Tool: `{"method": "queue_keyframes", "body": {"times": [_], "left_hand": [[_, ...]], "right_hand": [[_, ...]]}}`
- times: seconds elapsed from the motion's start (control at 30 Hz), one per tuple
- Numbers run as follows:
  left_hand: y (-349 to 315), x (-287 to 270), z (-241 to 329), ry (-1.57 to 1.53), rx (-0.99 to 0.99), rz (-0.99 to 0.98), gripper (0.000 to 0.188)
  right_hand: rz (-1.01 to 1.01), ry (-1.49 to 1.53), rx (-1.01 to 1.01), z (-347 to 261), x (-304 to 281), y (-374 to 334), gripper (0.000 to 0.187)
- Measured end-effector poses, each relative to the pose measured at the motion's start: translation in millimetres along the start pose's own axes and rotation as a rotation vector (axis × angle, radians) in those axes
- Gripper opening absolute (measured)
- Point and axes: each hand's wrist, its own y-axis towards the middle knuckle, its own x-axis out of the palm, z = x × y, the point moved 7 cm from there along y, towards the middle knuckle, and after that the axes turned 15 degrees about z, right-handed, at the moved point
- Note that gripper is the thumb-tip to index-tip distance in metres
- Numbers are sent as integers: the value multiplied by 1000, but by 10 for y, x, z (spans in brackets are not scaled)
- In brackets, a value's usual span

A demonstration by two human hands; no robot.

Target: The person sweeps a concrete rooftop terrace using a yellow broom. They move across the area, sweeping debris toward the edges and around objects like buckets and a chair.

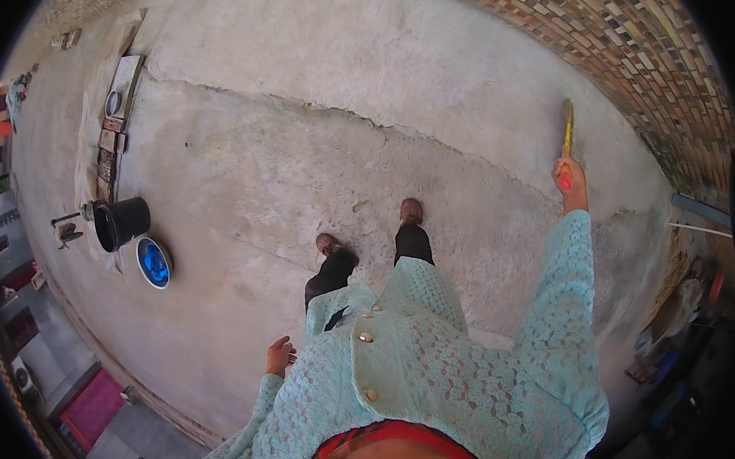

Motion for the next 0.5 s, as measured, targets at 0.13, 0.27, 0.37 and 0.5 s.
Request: {"method": "queue_keyframes", "body": {"times": [0.13,0.27,0.37,0.5], "left_hand": [[-84,113,278,-91,-126,-49,41],[-62,187,306,-128,-157,-98,41],[36,165,280,-191,-161,-71,41],[176,112,238,-273,-137,-55,41]], "right_hand": [[-70,68,145,294,553,24,6],[-380,-351,-2,1058,1475,-503,13],[-367,-471,96,1732,1961,-1089,24],[-500,-654,181,2383,2336,-1973,31]]}}
